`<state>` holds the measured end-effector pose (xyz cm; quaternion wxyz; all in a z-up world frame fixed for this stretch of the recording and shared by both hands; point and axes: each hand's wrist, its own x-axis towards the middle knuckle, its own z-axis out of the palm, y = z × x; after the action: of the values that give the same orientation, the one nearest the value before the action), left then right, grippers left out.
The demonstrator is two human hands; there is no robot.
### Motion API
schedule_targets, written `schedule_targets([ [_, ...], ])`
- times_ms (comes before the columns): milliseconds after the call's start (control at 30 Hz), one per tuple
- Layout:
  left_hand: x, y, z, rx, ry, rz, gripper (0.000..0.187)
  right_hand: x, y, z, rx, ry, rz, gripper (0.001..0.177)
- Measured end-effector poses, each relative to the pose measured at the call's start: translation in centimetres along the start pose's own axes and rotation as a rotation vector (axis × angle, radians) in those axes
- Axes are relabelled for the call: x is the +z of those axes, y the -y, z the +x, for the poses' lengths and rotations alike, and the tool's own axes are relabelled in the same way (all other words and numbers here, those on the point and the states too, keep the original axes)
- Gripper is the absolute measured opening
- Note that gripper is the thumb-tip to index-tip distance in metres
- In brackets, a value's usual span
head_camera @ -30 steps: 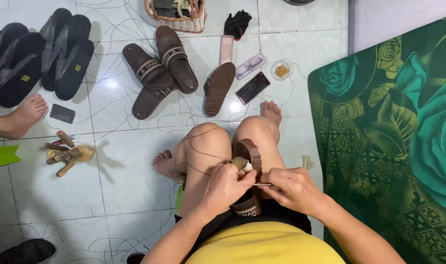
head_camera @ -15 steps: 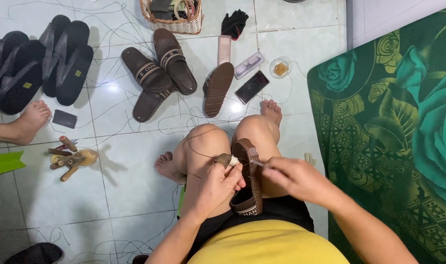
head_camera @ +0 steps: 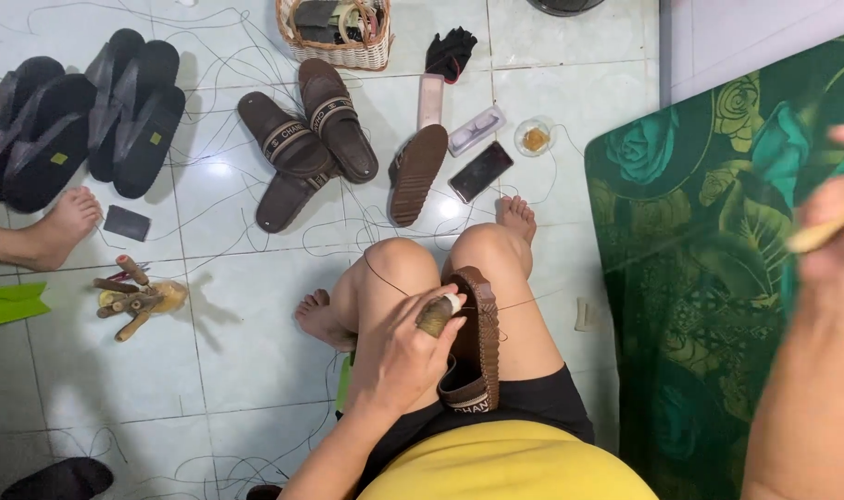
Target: Hand-stitching a brown sandal using a needle and thread to repair the sole or strap.
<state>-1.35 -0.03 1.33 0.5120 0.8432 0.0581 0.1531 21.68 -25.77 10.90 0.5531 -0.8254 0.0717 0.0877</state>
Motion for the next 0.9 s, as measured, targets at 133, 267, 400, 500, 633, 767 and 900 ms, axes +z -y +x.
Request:
schedule_targets([
  [133, 1.4, 1.8, -1.0, 0.046, 0.176, 0.323, 0.018, 6.4, -2.3, -5.5, -0.151, 0.254, -0.298, 0.043],
  [267, 0.4, 1.7, -0.1, -0.111, 0.150, -0.162, 0.013, 10.6, -6.0, -8.1, -0.337, 0.817, -0.643, 0.059],
  [400, 0.0, 2.1, 1.3, -0.340, 0.048, -0.816, 0.013, 11.0, -5.6, -7.3, -0.230, 0.854, -0.624, 0.012],
  [500, 1.3, 4.3, 2.3, -0.422, -0.012, -1.272, 0.014, 11.8, -5.3, -7.2, -0.080, 0.896, -0.410, 0.006],
  [633, 3.3, 7.3, 5.4, -0.592, -0.123, -1.565, 0.018, 12.4, -6.1, -7.4, 0.087, 0.900, -0.167, 0.005],
  [767, 2.2, 7.2, 11.0, -0.602, -0.241, -1.526, 0.015, 12.6, -7.0, -7.5, 0.241, 0.872, -0.018, 0.003],
  [900, 2.5, 8.2, 13.6, -0.554, -0.292, -1.374, 0.015, 13.6, -8.5, -7.4, 0.254, 0.890, -0.011, 0.003],
])
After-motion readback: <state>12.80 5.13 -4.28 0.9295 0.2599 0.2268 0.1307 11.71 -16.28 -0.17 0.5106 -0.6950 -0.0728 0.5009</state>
